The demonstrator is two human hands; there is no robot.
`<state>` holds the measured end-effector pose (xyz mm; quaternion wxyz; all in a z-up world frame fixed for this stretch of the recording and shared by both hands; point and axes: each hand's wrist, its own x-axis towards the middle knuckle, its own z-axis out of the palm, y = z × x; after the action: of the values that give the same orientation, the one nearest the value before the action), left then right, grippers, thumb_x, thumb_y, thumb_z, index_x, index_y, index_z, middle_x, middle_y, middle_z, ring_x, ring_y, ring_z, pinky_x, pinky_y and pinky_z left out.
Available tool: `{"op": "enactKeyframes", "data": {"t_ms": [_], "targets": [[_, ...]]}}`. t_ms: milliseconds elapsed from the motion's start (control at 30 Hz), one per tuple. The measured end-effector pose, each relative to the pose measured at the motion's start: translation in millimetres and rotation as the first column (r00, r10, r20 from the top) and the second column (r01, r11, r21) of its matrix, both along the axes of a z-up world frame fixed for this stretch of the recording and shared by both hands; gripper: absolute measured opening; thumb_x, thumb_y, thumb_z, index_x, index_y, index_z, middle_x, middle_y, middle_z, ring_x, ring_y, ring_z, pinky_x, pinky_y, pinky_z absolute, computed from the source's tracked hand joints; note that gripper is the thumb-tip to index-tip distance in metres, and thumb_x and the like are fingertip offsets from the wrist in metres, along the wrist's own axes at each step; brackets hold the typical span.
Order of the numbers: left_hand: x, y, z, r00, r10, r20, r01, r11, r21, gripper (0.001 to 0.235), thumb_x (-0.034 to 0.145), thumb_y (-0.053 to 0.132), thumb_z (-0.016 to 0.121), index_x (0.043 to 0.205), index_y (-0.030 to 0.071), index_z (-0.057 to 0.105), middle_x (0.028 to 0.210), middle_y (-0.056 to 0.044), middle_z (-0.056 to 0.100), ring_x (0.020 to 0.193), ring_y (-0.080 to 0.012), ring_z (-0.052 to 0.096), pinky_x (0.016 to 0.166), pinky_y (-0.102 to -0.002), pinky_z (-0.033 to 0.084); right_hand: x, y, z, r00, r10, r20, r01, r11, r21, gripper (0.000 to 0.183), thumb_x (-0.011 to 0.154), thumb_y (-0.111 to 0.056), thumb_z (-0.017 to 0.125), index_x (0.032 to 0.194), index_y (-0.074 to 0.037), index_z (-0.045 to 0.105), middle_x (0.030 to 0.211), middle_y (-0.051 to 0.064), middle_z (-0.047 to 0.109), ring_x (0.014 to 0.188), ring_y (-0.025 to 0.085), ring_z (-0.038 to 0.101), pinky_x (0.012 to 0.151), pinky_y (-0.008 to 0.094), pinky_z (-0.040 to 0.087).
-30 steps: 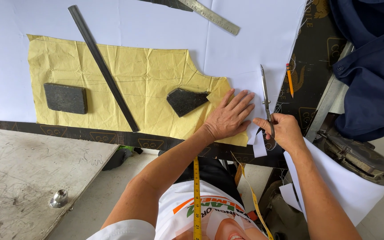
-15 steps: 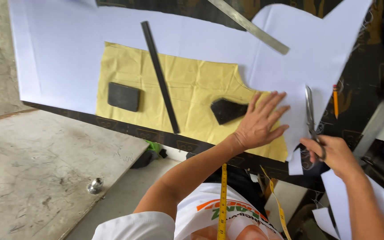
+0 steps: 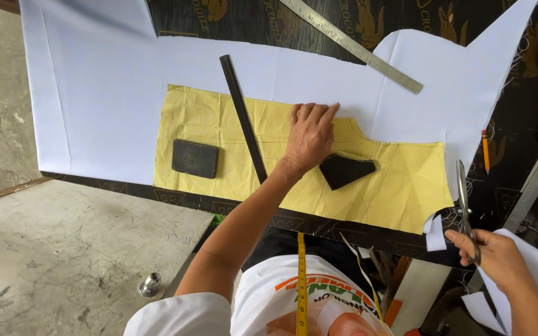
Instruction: Measuring, marking, and cutting white fabric using a yellow paper pattern, ruler, pencil, and scissors.
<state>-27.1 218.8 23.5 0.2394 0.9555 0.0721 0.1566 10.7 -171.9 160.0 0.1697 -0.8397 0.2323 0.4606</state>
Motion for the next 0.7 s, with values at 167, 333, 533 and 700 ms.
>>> {"op": "enactKeyframes", "data": {"t_ms": [167, 333, 533, 700], "targets": [[-14, 17, 1, 0.976, -0.125, 0.177, 0.132, 0.991, -0.024, 0.02, 0.086, -0.006, 0.066, 0.098, 0.01, 0.066, 0.102, -0.006, 0.062, 0.102, -0.0291, 0.057, 0.106, -0.055, 0.035, -36, 16, 17, 0.993, -0.112, 0.037, 0.113, 0.993, -0.029, 0.041, 0.092, -0.033, 0.082, 0.084, 0.007, 0.076, 0.072, 0.02, 0.067, 0.069, 0.029, 0.062, 0.08, 0.04, 0.048], [-17, 22, 8, 0.972, -0.166, 0.164, 0.18, 0.981, -0.074, 0.016, 0.088, -0.002, 0.064, 0.099, 0.01, 0.064, 0.109, -0.007, 0.064, 0.109, -0.0291, 0.059, 0.114, -0.059, 0.029, -40, 42, 33, 0.989, -0.146, 0.032, 0.148, 0.986, -0.076, 0.043, 0.094, -0.035, 0.08, 0.079, 0.004, 0.075, 0.069, 0.02, 0.067, 0.074, 0.028, 0.059, 0.085, 0.038, 0.042], [24, -35, 24, 0.939, -0.343, 0.009, 0.339, 0.924, -0.177, 0.041, 0.092, 0.031, 0.061, 0.12, 0.002, 0.067, 0.122, -0.016, 0.068, 0.119, -0.034, 0.062, 0.116, -0.062, 0.035, -8, 44, 52, 0.995, -0.09, 0.035, 0.092, 0.992, -0.082, 0.049, 0.092, -0.032, 0.079, 0.067, 0.006, 0.064, 0.065, 0.018, 0.064, 0.065, 0.029, 0.058, 0.073, 0.038, 0.039], [79, -134, 12, 0.736, -0.505, -0.451, 0.391, 0.861, -0.326, 0.068, 0.088, 0.015, 0.05, 0.154, 0.009, 0.037, 0.148, -0.012, 0.051, 0.131, -0.0304, 0.049, 0.111, -0.047, 0.04, 41, 24, 47, 0.992, 0.115, -0.052, -0.119, 0.99, -0.079, 0.051, 0.088, -0.045, 0.08, 0.068, 0.0, 0.069, 0.067, 0.016, 0.073, 0.07, 0.026, 0.063, 0.08, 0.037, 0.044]]}}
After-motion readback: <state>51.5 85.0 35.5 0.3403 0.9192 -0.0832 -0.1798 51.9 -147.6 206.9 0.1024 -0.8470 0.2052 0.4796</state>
